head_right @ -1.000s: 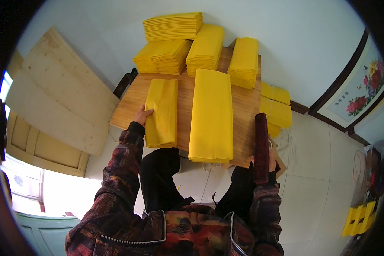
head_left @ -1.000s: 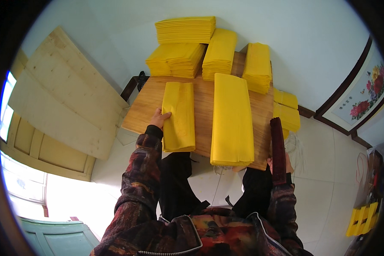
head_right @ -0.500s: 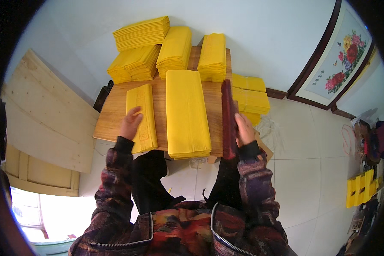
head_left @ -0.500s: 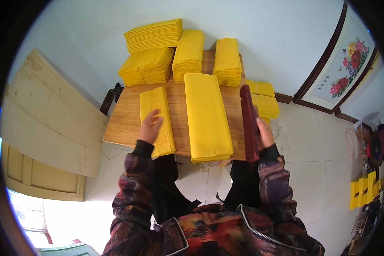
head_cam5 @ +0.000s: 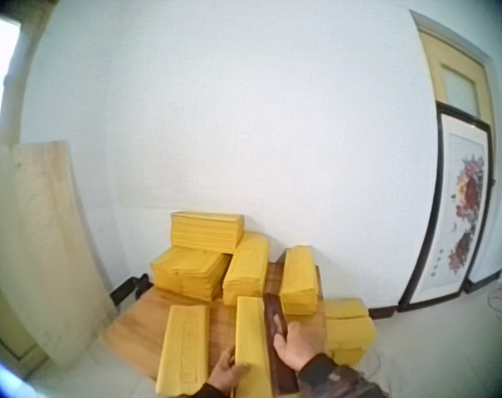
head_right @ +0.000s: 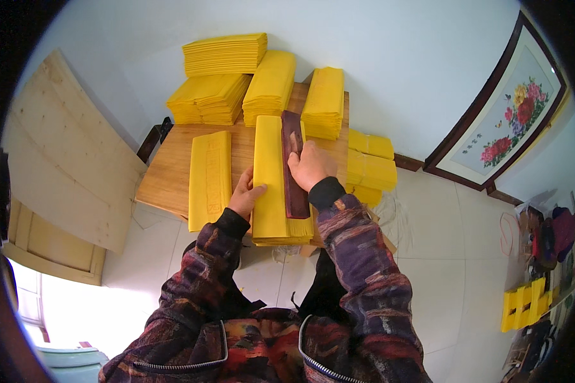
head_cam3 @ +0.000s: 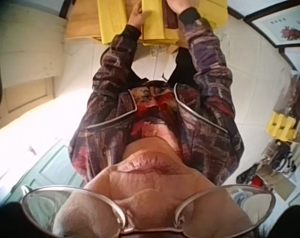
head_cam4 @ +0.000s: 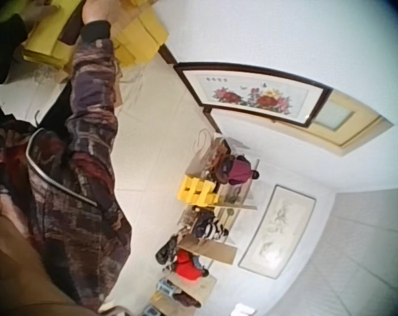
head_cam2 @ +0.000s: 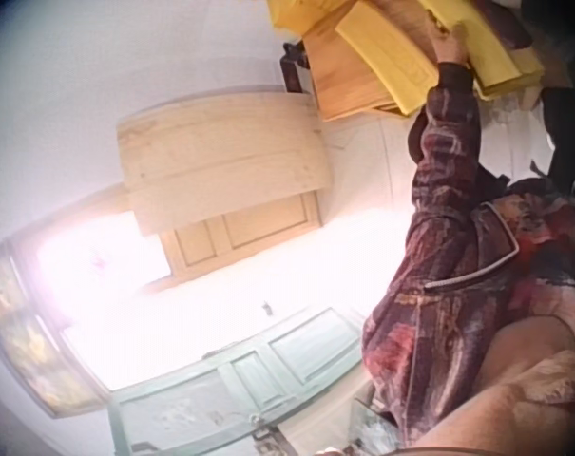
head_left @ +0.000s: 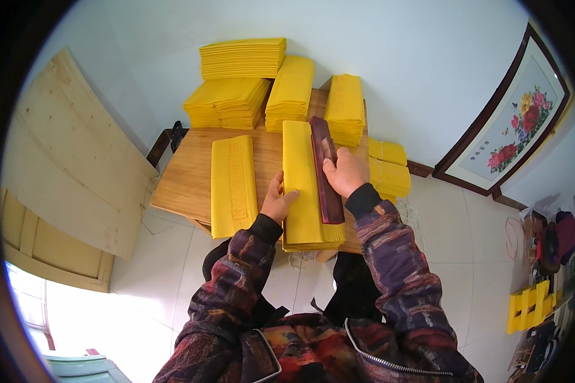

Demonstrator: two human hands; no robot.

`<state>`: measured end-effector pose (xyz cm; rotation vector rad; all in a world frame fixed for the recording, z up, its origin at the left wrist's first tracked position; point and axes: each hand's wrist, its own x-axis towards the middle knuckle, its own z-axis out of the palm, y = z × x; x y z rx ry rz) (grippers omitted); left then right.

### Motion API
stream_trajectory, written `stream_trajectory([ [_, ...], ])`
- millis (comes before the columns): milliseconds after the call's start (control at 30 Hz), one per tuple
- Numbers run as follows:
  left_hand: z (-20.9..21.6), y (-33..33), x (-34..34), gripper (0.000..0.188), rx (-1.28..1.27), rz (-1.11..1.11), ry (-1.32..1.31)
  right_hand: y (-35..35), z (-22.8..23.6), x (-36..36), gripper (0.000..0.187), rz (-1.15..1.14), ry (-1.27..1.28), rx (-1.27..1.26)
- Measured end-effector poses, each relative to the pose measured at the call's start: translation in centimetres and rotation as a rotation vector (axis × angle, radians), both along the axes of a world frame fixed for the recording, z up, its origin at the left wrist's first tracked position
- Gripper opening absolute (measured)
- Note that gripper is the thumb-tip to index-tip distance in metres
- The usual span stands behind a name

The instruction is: The person repeatedly picks up stacks of yellow paper sheets from a wooden table, aligns them, and places them into a neat pile. The person uses a dark rectangular tool to press and align the edges of the stacks. The process is repeated multiple times throughout the clip.

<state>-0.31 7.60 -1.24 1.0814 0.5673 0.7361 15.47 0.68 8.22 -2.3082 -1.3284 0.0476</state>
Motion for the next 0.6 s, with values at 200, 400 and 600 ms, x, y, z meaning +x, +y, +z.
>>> stream_trajectory([
  [200, 0.0, -0.1, 0.0, 0.061, -0.022, 0.000, -0.021, 1.2, -0.6, -1.0, 0.033, -0.004, -0.016, -0.047],
  [400, -0.9, -0.3, 0.3, 0.063, -0.007, 0.031, -0.108, 1.8, -1.7, -1.8, 0.034, -0.023, -0.028, -0.149],
  [600, -3.9, 0.6, 1.3, 0.067, 0.244, 0.138, 0.129, 1.8, -2.9, -2.7, 0.033, -0.082, -0.028, -0.192],
])
